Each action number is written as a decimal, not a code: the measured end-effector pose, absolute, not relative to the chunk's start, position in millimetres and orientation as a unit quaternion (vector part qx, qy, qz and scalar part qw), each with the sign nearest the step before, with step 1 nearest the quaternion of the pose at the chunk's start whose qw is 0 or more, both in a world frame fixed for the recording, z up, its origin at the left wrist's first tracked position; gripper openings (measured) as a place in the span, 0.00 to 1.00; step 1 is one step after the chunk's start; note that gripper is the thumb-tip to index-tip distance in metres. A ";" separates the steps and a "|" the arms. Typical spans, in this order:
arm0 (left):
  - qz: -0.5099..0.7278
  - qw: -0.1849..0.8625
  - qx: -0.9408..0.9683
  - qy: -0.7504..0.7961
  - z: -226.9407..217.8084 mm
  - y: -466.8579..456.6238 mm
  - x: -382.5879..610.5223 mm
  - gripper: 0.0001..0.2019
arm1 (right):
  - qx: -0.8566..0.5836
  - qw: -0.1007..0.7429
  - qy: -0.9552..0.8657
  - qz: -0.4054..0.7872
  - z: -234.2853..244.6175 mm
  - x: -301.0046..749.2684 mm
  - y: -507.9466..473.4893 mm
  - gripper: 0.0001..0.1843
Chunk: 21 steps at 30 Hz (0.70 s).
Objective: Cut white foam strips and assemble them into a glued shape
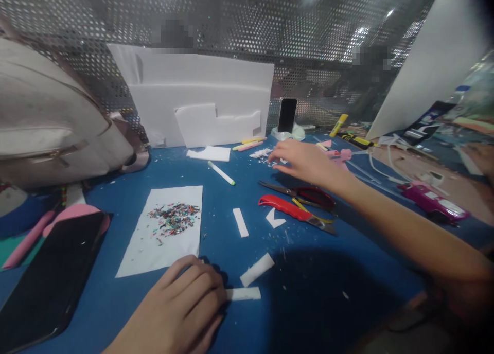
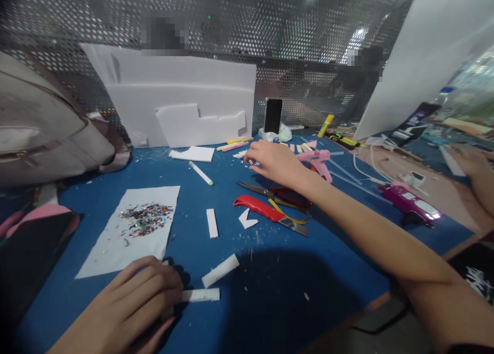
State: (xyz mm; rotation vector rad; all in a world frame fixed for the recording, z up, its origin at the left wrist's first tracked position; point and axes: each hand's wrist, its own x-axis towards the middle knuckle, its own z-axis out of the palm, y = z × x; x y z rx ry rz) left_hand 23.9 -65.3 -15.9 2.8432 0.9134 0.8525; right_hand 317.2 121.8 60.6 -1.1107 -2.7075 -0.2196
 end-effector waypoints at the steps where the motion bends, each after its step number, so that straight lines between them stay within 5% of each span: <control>1: 0.272 0.017 0.916 0.293 -13.5 -65.2 23.2 0.10 | -0.376 0.108 -0.917 -0.077 59.1 314.9 122.8 0.10; 10: 0.298 0.173 0.813 0.470 -14.7 -71.3 7.8 0.11 | -0.106 0.010 -0.975 0.196 43.0 261.8 28.9 0.12; 15: 0.287 0.146 0.823 0.468 -15.0 -69.8 6.9 0.11 | -0.092 0.002 -0.978 0.186 25.6 252.5 7.3 0.25; 21: 0.273 0.127 0.843 0.447 -16.0 -66.4 3.5 0.12 | -0.141 0.003 -0.958 0.248 29.6 265.9 22.6 0.17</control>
